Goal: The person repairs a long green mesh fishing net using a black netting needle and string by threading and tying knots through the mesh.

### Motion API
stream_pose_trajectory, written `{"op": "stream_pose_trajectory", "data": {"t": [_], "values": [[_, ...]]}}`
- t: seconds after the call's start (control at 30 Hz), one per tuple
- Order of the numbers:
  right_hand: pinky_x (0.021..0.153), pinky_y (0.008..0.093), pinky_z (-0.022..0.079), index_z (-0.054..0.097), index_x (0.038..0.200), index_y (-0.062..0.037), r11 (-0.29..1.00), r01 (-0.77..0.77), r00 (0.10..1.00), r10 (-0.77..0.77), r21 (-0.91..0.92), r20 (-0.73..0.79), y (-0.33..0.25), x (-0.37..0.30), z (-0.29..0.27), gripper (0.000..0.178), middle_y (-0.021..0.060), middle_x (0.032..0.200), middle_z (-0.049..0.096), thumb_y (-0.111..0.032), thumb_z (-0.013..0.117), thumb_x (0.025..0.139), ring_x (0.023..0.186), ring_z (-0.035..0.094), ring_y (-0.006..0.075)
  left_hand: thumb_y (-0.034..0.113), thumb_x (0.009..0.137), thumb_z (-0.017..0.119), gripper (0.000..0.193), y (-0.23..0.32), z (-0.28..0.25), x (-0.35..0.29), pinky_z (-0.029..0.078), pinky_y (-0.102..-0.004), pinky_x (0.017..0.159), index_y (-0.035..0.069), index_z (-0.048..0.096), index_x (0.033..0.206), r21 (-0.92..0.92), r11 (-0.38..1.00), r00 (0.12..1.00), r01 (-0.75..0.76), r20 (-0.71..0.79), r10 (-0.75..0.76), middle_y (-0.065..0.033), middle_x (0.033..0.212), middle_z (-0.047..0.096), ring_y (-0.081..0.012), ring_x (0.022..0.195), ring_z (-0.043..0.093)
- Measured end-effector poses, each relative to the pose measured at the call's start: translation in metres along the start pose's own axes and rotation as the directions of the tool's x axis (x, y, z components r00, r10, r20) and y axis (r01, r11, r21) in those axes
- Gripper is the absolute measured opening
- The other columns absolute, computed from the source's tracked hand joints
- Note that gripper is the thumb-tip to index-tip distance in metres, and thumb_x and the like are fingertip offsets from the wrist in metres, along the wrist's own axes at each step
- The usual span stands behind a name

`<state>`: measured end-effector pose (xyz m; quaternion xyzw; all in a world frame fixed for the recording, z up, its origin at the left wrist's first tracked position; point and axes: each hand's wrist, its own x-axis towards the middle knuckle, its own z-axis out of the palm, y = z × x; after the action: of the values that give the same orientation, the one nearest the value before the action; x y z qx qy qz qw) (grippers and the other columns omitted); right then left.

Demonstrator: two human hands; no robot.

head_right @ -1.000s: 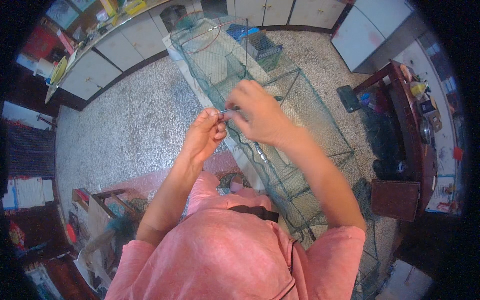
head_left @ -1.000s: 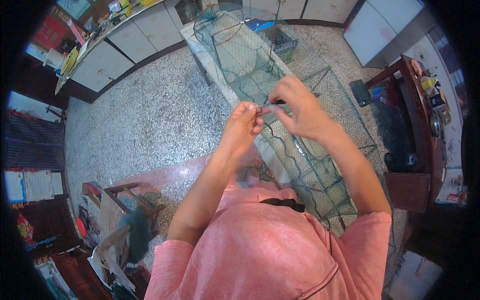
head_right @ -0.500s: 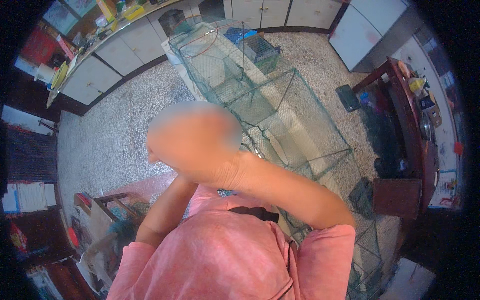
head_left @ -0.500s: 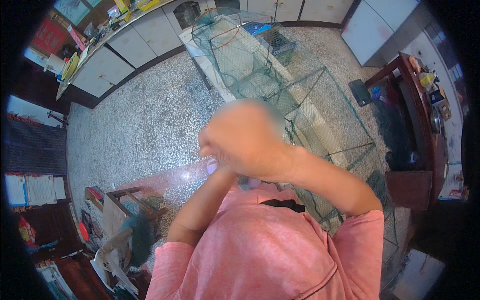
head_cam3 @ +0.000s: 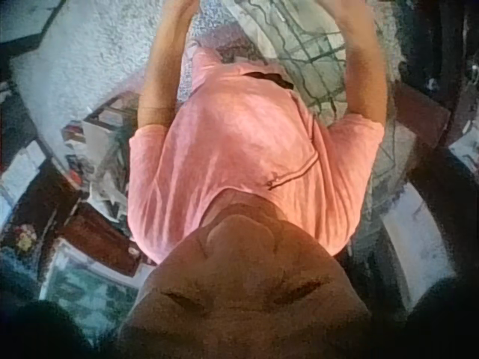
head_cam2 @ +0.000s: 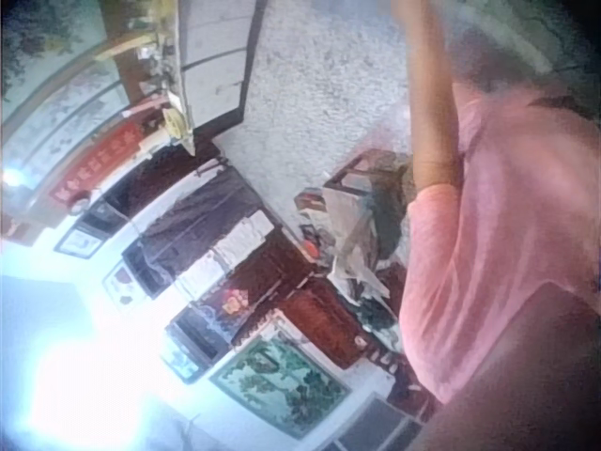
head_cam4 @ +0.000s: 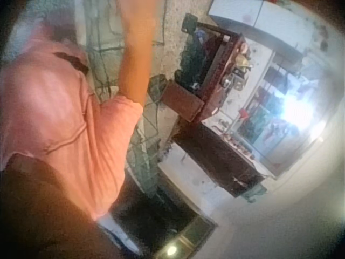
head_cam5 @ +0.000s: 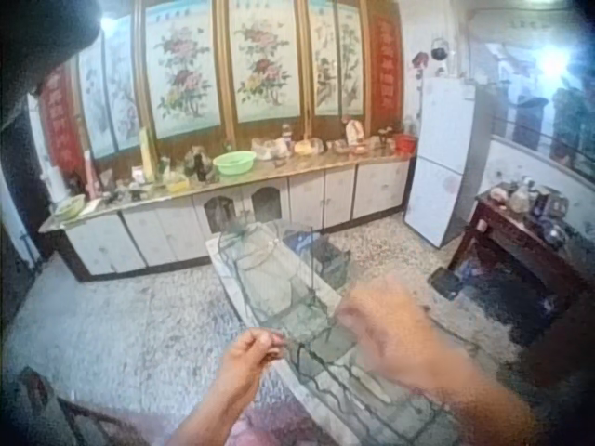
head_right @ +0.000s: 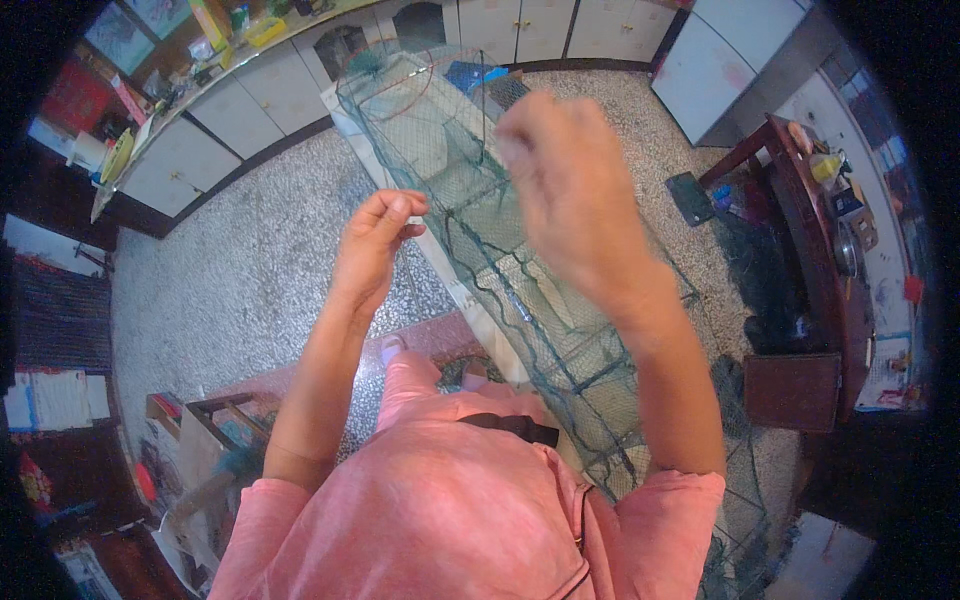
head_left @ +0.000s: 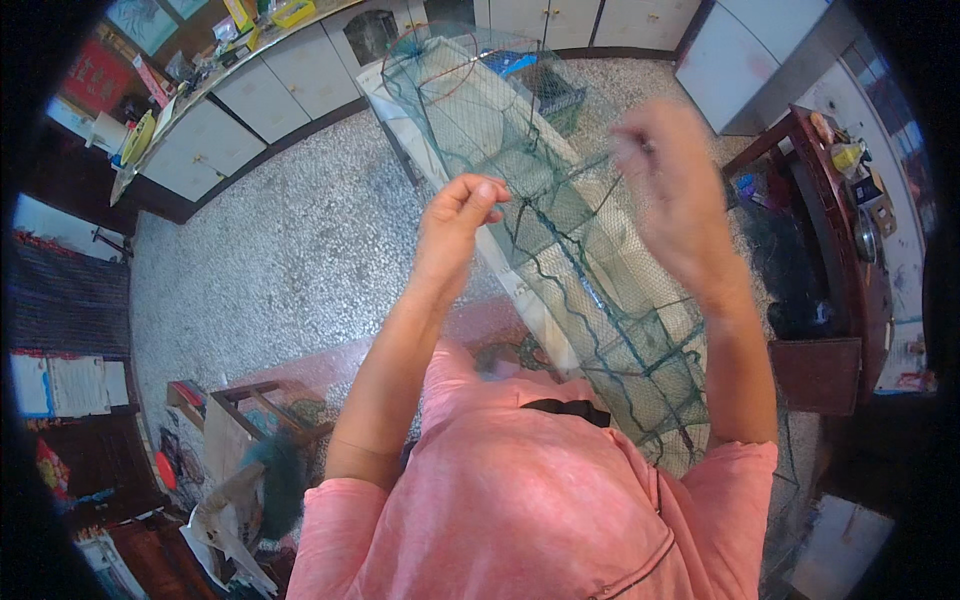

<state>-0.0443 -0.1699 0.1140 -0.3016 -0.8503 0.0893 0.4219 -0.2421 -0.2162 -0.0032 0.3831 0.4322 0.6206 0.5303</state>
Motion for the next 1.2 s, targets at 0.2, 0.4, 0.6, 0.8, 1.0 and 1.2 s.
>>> {"op": "stream_pose_trajectory", "data": {"t": [0.2,0.4,0.6,0.8,1.0,1.2], "values": [[0.068,0.0382,0.047,0.060,0.082,-0.0092,0.963,0.004,0.935,0.091,-0.269,0.342,0.028,-0.032,0.035,0.006,0.0066,0.081,0.055,-0.009,0.059,0.076,0.082,0.053,0.0265,0.021,0.095,0.049,0.015,-0.008,-0.013,0.006,0.046,-0.0257,0.067,0.006,0.052,0.095,-0.261,0.955,0.990,0.140,0.049,-0.132,-0.0102,0.099,0.060,-0.0154,0.077,0.058],[0.069,0.0381,0.047,0.061,0.079,-0.0085,0.960,-0.062,0.952,0.139,-0.273,0.273,0.030,-0.042,0.054,0.004,0.0064,0.081,0.055,-0.009,0.059,0.076,0.082,0.053,0.0266,0.017,0.096,0.048,0.012,-0.026,-0.005,0.002,0.043,-0.0209,0.058,0.006,0.051,0.091,-0.233,0.955,0.982,0.186,0.017,-0.187,-0.0088,0.094,0.060,-0.0109,0.070,0.054],[0.069,0.0391,0.045,0.061,0.083,-0.0069,0.995,-0.082,0.969,0.093,-0.058,0.230,0.033,-0.038,0.068,0.012,0.0100,0.083,0.053,-0.004,0.063,0.071,0.082,0.052,0.0288,0.013,0.094,0.050,0.008,-0.039,-0.012,0.009,0.040,-0.0198,0.054,0.007,0.052,0.090,-0.420,0.845,0.940,0.332,0.072,-0.334,-0.0067,0.093,0.059,-0.0094,0.067,0.050],[0.067,0.0387,0.043,0.061,0.085,-0.0070,0.998,-0.055,0.987,0.052,0.013,0.155,0.009,-0.028,0.109,0.016,0.0112,0.084,0.051,-0.010,0.068,0.072,0.081,0.051,0.0303,0.010,0.093,0.049,0.005,-0.051,-0.016,0.016,0.037,-0.0199,0.049,0.011,0.051,0.088,-0.547,0.738,0.917,0.395,0.180,-0.357,-0.0005,0.078,0.058,-0.0082,0.064,0.051],[0.072,0.0387,0.038,0.062,0.075,-0.0081,0.912,-0.077,0.962,0.174,-0.403,0.211,-0.018,-0.017,0.114,0.010,0.0074,0.084,0.053,-0.015,0.068,0.070,0.084,0.050,0.0287,0.004,0.091,0.046,0.013,-0.077,-0.017,0.022,0.042,-0.0240,0.060,0.014,0.053,0.095,-0.472,0.744,0.881,0.473,0.246,-0.405,0.0006,0.085,0.059,-0.0104,0.069,0.053],[0.076,0.0396,0.039,0.060,0.079,-0.0089,0.998,-0.025,0.971,0.039,-0.061,0.234,-0.055,0.013,0.153,0.012,0.0086,0.089,0.056,-0.009,0.067,0.069,0.089,0.052,0.0312,0.004,0.090,0.044,0.016,-0.043,-0.011,0.024,0.044,-0.0312,0.078,0.009,0.055,0.100,-0.290,0.926,0.960,0.241,0.212,-0.184,-0.0098,0.104,0.056,-0.0230,0.099,0.055]]}}
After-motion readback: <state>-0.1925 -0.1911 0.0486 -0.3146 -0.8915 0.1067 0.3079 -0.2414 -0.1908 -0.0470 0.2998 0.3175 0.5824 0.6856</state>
